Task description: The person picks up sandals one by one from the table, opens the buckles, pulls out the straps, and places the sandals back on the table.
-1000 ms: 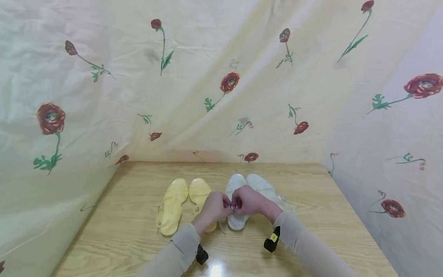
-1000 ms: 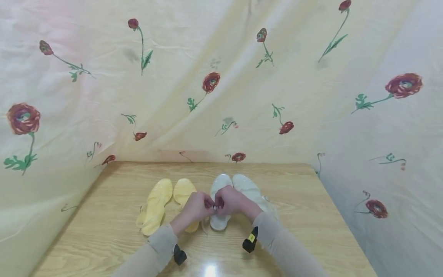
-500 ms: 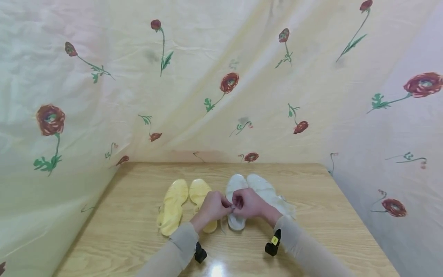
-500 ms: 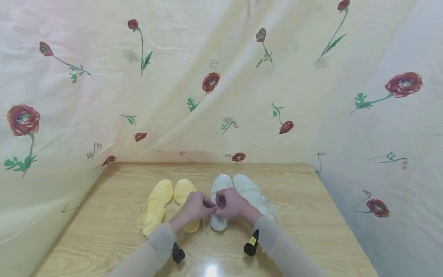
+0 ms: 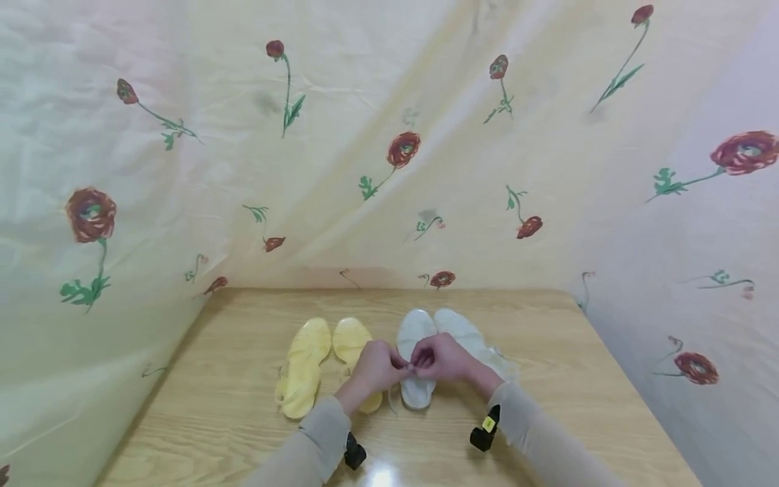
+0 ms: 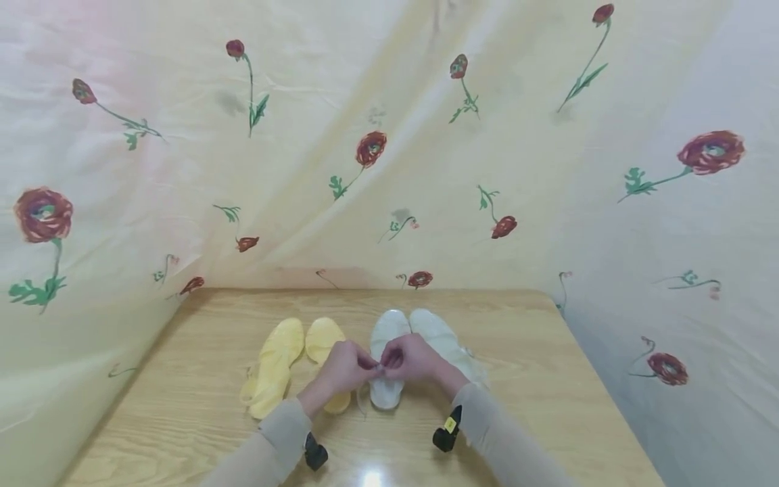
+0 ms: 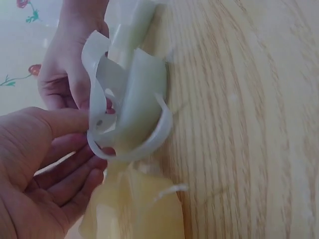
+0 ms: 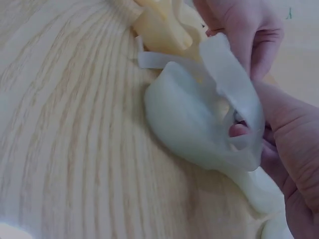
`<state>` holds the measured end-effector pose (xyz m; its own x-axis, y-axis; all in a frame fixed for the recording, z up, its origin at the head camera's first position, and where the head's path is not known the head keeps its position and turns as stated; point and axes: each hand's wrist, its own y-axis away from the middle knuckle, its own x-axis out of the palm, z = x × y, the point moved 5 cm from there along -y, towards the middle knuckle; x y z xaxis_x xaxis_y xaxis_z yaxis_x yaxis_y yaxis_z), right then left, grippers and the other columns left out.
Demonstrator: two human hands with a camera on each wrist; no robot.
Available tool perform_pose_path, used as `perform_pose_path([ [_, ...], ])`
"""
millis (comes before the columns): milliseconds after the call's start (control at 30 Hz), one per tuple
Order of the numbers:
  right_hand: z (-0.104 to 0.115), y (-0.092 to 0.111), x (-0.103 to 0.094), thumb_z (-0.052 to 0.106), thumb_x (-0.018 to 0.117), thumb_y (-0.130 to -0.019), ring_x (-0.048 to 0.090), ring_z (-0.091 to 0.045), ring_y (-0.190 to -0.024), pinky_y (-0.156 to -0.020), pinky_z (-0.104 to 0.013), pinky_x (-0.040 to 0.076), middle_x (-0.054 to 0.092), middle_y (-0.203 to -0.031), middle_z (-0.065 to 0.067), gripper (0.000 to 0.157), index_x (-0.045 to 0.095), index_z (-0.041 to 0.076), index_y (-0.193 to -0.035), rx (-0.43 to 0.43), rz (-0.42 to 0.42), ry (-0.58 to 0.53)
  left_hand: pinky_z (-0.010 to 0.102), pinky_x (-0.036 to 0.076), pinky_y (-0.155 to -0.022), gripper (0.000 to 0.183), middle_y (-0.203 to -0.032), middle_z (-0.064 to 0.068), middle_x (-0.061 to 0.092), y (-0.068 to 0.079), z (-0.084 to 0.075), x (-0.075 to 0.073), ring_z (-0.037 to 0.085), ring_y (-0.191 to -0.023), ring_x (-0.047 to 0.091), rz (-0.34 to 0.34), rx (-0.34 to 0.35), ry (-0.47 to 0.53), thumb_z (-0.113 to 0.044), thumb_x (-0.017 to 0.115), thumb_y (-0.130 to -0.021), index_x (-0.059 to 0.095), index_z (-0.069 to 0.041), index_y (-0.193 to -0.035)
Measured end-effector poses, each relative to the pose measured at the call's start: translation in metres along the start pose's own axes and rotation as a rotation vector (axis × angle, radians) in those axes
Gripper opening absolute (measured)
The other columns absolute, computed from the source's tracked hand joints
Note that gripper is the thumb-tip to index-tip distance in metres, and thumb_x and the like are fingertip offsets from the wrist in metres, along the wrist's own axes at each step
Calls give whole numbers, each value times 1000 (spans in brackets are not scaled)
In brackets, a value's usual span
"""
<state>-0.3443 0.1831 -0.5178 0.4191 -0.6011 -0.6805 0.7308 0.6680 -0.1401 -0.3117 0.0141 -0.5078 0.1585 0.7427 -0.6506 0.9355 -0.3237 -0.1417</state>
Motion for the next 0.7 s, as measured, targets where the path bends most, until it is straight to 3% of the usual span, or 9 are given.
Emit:
perform_pose_path([
  [233,-3,-2,2,-3,73,-80,66,0,-72,-69,-22,61,74,-80,7,19,73,15,-85,8,-27,33,18,52,-58,15,-79,2,82,-2,4,1,-1,-63,63,-4,-26,-11,-26,90,-85,86,-12,-84],
  [433,-4,0,2,8,79,-93,73,-5,-81,-75,-25,64,79,-89,-1,6,77,13,-97,6,0,-66,18,52,-57,14,-78,1,82,-3,7,1,-1,-62,63,-7,-37,-3,-25,92,-84,86,-13,-85],
  [533,-6,1,3,11,81,-94,74,-5,-81,-76,-26,64,81,-91,-3,4,78,11,-98,5,5,-96,18,52,-57,14,-78,2,82,-3,7,1,-1,-61,62,2,-32,9,-25,92,-85,86,-12,-85],
  [700,-6,1,3,5,78,-89,69,0,-77,-73,-24,62,77,-85,-3,6,74,9,-91,-13,-14,-28,17,52,-59,17,-80,1,82,-5,6,1,-2,-62,61,22,-3,-7,-28,90,-86,86,-12,-85],
])
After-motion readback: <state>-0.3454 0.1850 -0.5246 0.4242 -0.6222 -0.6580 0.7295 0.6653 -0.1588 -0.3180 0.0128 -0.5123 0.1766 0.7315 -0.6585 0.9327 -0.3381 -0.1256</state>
